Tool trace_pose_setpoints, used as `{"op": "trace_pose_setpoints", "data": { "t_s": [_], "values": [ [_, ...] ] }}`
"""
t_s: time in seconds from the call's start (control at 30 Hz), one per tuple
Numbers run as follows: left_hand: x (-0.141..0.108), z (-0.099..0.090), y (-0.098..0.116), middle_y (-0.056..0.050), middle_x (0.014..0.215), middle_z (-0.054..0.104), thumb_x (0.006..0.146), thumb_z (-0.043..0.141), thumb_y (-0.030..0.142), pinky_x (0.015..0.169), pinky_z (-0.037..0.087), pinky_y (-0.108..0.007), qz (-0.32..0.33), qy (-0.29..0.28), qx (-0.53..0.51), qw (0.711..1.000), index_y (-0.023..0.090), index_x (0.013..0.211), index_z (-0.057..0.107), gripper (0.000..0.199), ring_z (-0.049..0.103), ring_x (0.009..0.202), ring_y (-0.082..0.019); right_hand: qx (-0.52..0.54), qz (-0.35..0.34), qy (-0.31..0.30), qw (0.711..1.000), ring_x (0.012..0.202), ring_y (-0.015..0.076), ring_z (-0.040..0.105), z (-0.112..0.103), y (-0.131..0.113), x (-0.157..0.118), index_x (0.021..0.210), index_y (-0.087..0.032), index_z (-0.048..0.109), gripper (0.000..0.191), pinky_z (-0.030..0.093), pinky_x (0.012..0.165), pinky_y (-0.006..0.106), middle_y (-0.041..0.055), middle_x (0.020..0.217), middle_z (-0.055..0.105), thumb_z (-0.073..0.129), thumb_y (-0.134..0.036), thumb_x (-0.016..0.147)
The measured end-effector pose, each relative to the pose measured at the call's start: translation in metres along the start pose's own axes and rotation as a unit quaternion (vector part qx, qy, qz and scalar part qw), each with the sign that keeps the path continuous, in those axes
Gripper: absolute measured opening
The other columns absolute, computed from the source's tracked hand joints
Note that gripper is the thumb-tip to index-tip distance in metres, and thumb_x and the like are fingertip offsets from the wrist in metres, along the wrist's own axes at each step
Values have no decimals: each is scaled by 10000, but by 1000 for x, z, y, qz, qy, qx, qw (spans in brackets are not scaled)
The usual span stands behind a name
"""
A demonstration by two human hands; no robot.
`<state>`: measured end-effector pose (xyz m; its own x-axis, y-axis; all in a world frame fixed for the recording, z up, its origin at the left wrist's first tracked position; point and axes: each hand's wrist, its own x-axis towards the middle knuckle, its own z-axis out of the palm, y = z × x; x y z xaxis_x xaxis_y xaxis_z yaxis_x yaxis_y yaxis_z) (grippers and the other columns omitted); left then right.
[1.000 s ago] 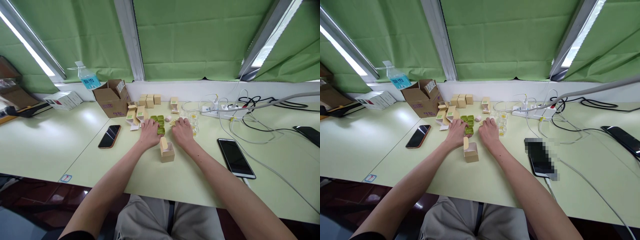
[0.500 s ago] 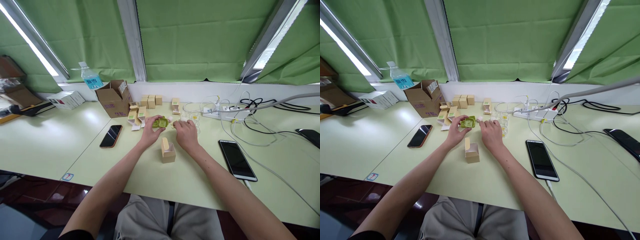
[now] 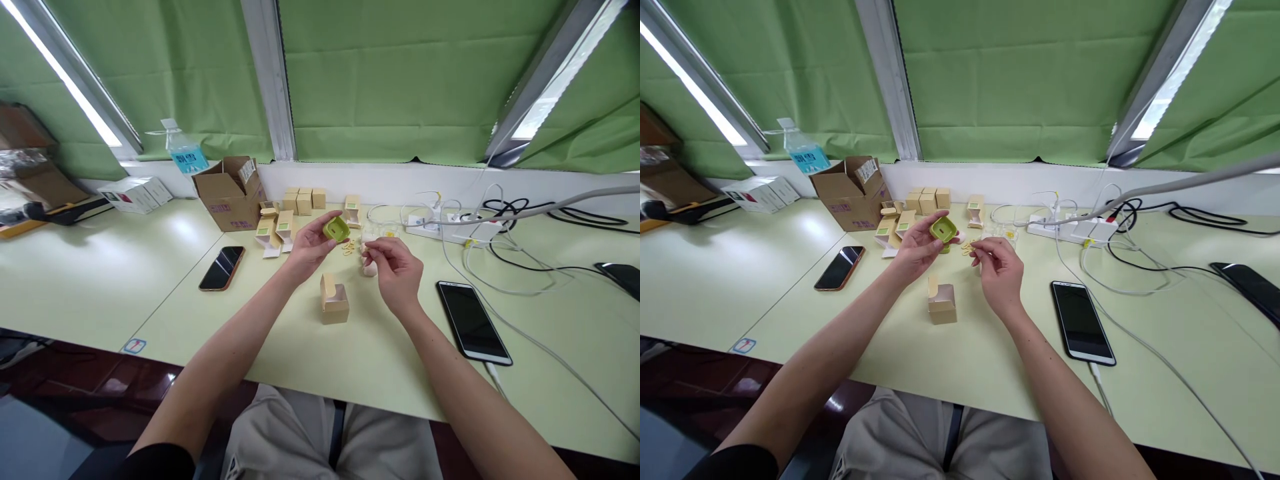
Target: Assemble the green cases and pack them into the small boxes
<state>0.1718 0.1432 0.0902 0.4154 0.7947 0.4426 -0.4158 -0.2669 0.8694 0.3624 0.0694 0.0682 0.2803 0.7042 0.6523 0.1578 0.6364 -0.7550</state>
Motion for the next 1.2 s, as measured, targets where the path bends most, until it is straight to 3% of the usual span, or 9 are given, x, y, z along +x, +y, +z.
{"op": "trace_pose_setpoints", "data": {
  "t_s": [0.17, 0.23, 0.33, 0.5, 0.63, 0.8, 1.0, 1.2],
  "values": [
    [-1, 0, -5, -92, 1208, 767, 758, 952, 442, 941, 588, -405, -30, -3, -4, 1000, 281, 1500, 682, 805, 711, 1075, -249, 16, 39, 28, 999, 715, 166, 745, -2, -8, 2, 1012, -243, 754, 76, 669, 686, 346, 9, 861, 747, 774, -300, 965],
    [-6, -2, -6, -103, 1210, 773, 758, 954, 457, 910, 577, -397, -41, -5, -1, 999, 264, 1456, 714, 764, 708, 1059, -250, 14, 27, 23, 999, 720, 164, 741, -2, -14, 1, 970, -245, 756, 46, 669, 671, 342, 23, 907, 762, 765, -290, 972],
    [-13, -3, -2, -128, 1247, 782, 780, 943, 522, 909, 572, -402, -51, -16, 7, 999, 226, 1368, 769, 681, 719, 1085, -269, 16, 1, 8, 1000, 774, 178, 761, 0, -23, -3, 955, -257, 809, 36, 699, 710, 371, 49, 1036, 777, 774, -262, 963],
    [-18, 3, 6, -138, 1256, 809, 832, 918, 531, 1012, 564, -428, -68, -58, 17, 996, 212, 1348, 792, 620, 733, 1229, -322, -4, -20, -3, 1000, 841, 210, 803, 1, -31, -8, 1054, -297, 838, 105, 735, 794, 418, 36, 1052, 799, 771, -251, 987],
    [-19, 7, 9, -152, 1238, 827, 834, 924, 534, 1116, 548, -489, -69, -85, 21, 994, 198, 1296, 823, 580, 744, 1283, -369, -93, -80, 0, 992, 920, 237, 791, -1, -30, -8, 1055, -319, 847, 114, 720, 800, 431, 46, 1047, 824, 742, -292, 1022],
    [-20, 8, 10, -152, 1245, 836, 845, 924, 510, 1091, 587, -477, -68, -95, 29, 993, 199, 1274, 841, 537, 763, 1259, -367, -179, -166, -9, 970, 949, 250, 800, -3, -26, -7, 1054, -321, 840, 157, 701, 859, 439, 59, 1029, 829, 705, -242, 1042],
    [-21, 8, 10, -154, 1280, 834, 808, 950, 527, 1097, 589, -454, -77, -86, 52, 992, 197, 1263, 850, 571, 771, 1240, -359, -234, -272, -23, 933, 885, 212, 788, -2, -19, -7, 1150, -264, 803, 203, 679, 752, 340, 79, 1025, 804, 687, -142, 1036],
    [-21, 10, 11, -145, 1310, 828, 812, 945, 536, 1119, 584, -468, -81, -86, 64, 991, 216, 1266, 853, 564, 770, 1247, -353, -263, -297, -27, 918, 921, 220, 770, -3, -17, -6, 1199, -262, 767, 264, 641, 796, 344, 79, 1030, 791, 635, -95, 1043]
  ]
}}
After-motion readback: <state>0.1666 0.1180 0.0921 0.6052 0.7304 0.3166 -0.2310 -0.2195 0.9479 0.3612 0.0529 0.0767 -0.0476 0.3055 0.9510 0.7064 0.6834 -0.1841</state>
